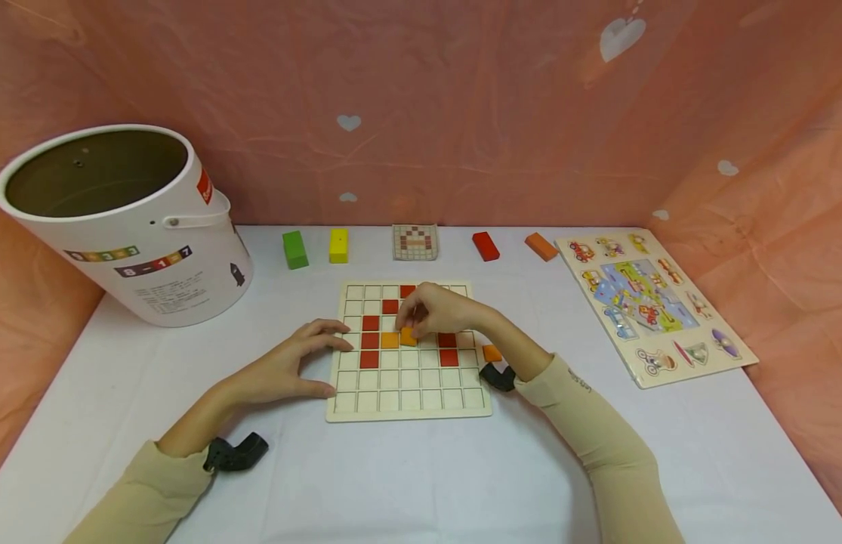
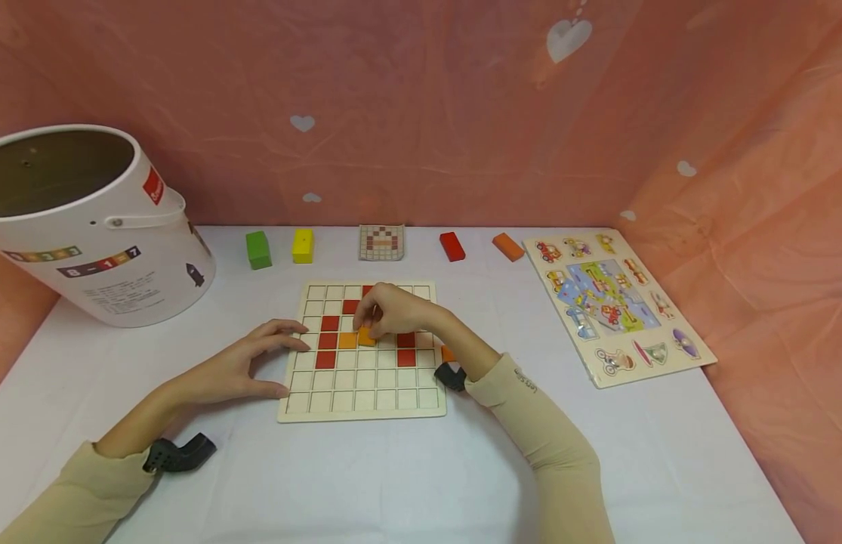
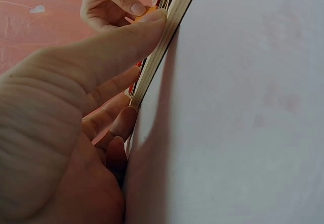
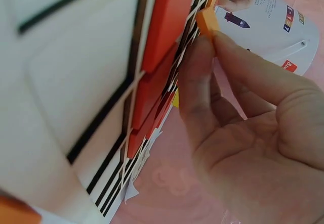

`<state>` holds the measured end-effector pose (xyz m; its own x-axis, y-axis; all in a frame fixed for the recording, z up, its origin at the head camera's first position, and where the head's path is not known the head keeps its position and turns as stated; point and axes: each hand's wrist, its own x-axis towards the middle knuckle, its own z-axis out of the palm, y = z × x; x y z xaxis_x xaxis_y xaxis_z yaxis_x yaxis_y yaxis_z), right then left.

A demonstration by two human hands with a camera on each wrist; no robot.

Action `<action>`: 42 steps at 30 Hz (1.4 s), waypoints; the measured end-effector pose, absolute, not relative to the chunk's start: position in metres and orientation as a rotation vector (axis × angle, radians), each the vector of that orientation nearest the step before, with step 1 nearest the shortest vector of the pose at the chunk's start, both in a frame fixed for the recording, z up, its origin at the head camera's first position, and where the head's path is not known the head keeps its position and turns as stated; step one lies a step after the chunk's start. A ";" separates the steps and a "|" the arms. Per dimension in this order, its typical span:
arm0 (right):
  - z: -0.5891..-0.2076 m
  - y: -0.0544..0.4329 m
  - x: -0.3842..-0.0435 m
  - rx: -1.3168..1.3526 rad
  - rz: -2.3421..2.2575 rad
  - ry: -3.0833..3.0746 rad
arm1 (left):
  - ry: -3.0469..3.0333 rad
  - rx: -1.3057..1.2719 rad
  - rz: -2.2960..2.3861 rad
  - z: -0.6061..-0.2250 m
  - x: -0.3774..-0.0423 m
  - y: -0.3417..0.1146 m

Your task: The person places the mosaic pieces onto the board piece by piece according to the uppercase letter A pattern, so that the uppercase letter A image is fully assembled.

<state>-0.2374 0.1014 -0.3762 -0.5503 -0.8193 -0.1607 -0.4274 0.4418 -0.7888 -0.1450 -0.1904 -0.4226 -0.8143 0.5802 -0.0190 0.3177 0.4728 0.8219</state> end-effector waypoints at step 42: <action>-0.377 0.216 -0.209 -0.831 -1.120 2.262 | 2.435 0.761 1.253 -0.425 -0.146 -0.190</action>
